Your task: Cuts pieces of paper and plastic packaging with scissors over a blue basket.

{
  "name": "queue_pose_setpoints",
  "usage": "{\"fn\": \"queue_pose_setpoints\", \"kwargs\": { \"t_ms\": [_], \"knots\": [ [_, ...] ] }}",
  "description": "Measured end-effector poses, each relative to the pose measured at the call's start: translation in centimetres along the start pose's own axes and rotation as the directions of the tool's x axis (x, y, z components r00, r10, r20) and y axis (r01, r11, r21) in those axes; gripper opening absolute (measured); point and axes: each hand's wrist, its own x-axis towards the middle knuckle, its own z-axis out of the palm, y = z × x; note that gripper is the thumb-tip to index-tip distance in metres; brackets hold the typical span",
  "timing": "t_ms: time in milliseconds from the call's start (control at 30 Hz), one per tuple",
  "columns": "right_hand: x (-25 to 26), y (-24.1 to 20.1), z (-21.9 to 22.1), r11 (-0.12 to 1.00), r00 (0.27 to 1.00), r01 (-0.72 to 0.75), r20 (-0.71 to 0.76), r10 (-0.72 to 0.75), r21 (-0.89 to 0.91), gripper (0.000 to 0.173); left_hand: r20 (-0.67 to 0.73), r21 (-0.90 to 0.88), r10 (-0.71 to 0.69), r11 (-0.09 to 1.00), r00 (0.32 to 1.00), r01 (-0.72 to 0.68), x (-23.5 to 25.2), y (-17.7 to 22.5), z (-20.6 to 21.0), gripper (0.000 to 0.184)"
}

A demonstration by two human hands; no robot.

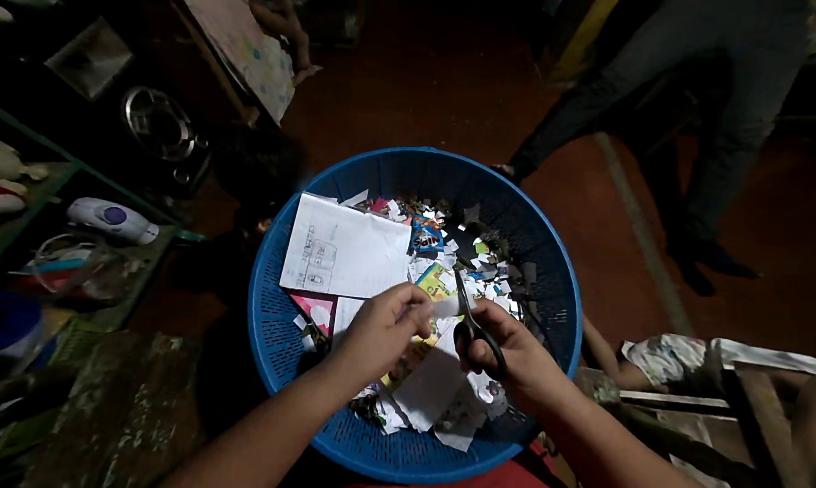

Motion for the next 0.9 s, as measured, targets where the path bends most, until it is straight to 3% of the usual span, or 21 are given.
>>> {"fn": "queue_pose_setpoints", "kwargs": {
  "t_ms": [133, 200, 400, 633, 900],
  "knots": [
    [-0.07, 0.13, -0.03, 0.961, 1.000, 0.001, -0.021, -0.007, -0.278, 0.078, -0.119, 0.011, 0.001, 1.000, 0.993, 0.000, -0.28, -0.27, -0.58, 0.021],
    [-0.12, 0.16, 0.04, 0.931, 1.000, -0.013, -0.014, 0.008, -0.364, 0.085, -0.178, 0.038, 0.024, 0.999, 0.984, -0.017, -0.46, -0.44, -0.61, 0.021],
    [-0.05, 0.38, 0.00, 0.919, 0.999, 0.002, 0.036, 0.014, -0.395, 0.084, -0.258, 0.012, 0.043, 0.999, 0.965, -0.042, -0.44, -0.72, -1.00, 0.018],
    [-0.13, 0.44, 0.22, 0.928, 0.996, 0.065, 0.077, -0.040, -0.366, 0.078, -0.202, 0.028, -0.018, 0.999, 0.979, 0.024, -0.53, -0.27, -0.87, 0.018],
    [-0.14, 0.53, 0.33, 0.931, 0.996, 0.084, 0.026, -0.081, -0.354, 0.059, -0.165, 0.024, -0.013, 1.000, 0.986, 0.017, -0.53, -0.16, -0.50, 0.018]
  ]
}}
